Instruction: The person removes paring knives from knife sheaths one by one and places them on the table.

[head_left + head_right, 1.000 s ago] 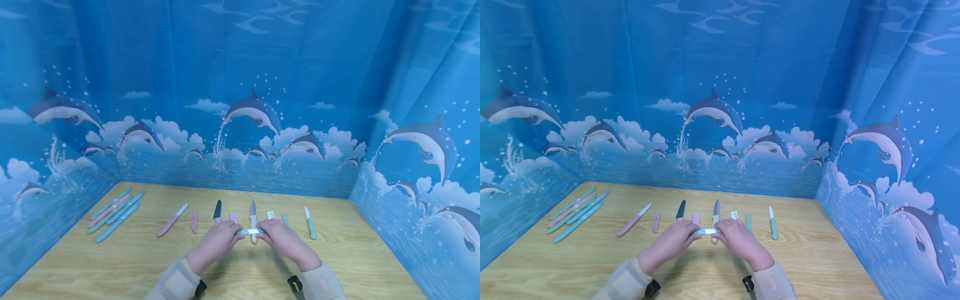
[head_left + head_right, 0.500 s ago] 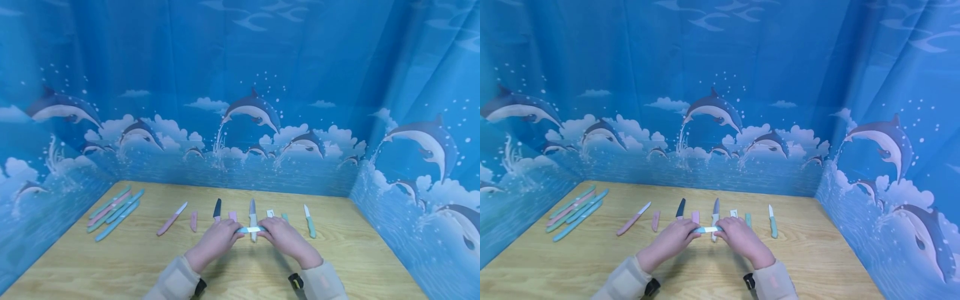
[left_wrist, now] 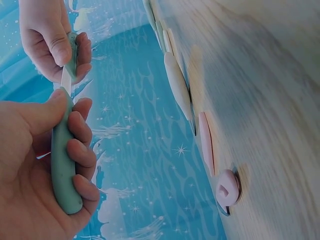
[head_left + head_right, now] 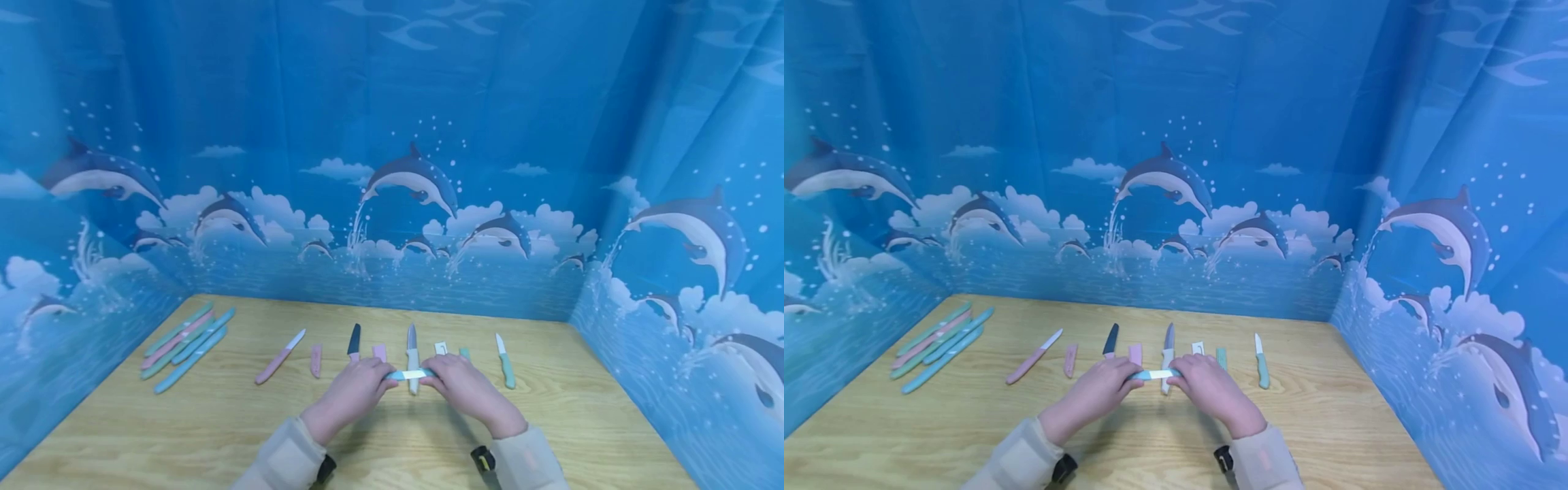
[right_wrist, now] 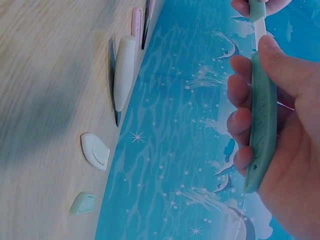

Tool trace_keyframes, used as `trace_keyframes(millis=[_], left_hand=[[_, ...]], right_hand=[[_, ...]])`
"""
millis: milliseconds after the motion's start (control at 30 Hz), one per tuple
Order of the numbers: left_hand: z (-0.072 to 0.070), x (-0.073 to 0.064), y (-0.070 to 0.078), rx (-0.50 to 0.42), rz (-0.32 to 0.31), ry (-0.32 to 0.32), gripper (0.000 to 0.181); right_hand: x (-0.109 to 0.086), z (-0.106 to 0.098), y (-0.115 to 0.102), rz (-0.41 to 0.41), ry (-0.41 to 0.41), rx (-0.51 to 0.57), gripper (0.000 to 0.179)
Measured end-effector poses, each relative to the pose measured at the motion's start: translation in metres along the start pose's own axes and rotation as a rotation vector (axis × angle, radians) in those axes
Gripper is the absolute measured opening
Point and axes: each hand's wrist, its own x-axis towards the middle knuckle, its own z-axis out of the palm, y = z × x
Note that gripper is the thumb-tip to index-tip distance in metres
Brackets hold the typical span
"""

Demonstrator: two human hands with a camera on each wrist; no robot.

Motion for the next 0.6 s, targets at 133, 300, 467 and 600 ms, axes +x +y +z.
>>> trace_keyframes(millis=[133,300,467,600], left_hand=[[0.0003,0.0002,-0.0002,0.002,-0.005,-0.001,0.022],[-0.0003,-0.0004,-0.0003,0.005,-0.007,-0.002,0.022],[-0.0004,-0.0007,-0.0005,0.006,0.002,0.001,0.023],[0.0004,0.0001,-0.0004,-0.004,-0.009,-0.007,0.023]], right_hand=[[-0.0004,0.0001,0.0009,-0.003,0.013,0.003,0.019],[-0.0010,-0.0002,0.0022,-0.008,0.030,-0.008,0.019],[-0.0011,-0.0007,0.0038,-0.013,0.030,-0.006,0.018],[-0.0019,-0.0024,0.0056,-0.018,0.025,-0.010,0.020]])
